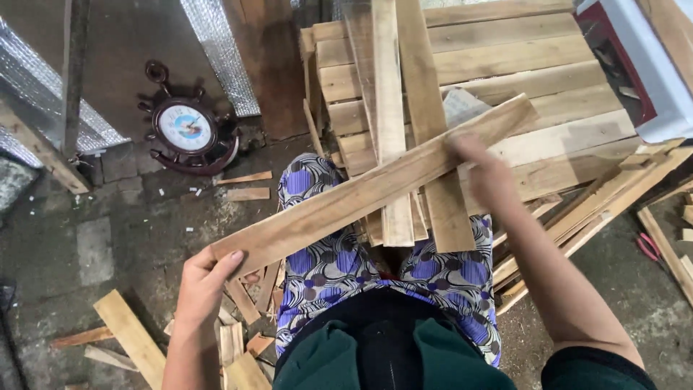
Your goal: Manually sanding wooden planks using sandpaper in a workshop environment.
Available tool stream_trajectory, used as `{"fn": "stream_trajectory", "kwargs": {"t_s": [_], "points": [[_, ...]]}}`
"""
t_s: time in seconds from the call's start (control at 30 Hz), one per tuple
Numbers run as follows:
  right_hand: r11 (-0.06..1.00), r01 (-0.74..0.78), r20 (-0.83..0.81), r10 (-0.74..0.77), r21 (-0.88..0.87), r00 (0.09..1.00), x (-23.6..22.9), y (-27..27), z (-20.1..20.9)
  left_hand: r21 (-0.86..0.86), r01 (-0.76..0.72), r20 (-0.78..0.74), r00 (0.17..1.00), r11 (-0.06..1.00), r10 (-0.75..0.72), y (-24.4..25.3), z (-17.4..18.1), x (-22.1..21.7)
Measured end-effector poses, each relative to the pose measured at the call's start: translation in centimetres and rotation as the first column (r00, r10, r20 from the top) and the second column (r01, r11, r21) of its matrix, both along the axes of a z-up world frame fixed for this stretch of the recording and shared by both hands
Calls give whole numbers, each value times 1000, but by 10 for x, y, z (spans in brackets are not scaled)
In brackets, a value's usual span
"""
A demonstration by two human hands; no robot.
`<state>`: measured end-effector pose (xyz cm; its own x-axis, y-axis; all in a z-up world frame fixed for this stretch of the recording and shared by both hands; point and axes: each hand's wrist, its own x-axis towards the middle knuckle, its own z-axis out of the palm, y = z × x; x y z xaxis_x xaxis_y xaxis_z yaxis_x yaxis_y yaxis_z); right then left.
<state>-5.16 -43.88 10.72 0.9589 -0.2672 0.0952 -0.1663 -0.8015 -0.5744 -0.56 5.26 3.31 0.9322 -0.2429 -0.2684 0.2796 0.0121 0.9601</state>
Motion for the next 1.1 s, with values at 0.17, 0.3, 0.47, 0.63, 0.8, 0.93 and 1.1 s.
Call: {"fn": "stream_trajectory", "kwargs": {"t_s": [0.17,0.3,0.47,0.63,0.8,0.93,1.1], "points": [[857,-444,46,470,-263,881,-13,49,5,34,-59,15,998,998,59,2,-14,-1],[874,-256,57,306,-413,950,5,0,-10,84,-19,28,999,996,17,-7,19,-3],[890,38,-52,-69,-455,996,12,-176,-101,145,-3,147,989,989,-18,-13,28,-9],[898,-83,160,166,-432,973,22,-115,-93,25,-4,178,984,1000,0,-23,30,-4],[809,-423,135,512,-408,848,5,-19,-53,-83,-5,207,978,997,22,-26,19,2],[822,-211,-67,208,-528,976,3,-72,-40,-157,-10,72,997,988,21,-15,33,3],[953,174,-48,-191,-249,980,15,-176,-75,-182,149,-105,980,972,-170,-20,54,2]]}}
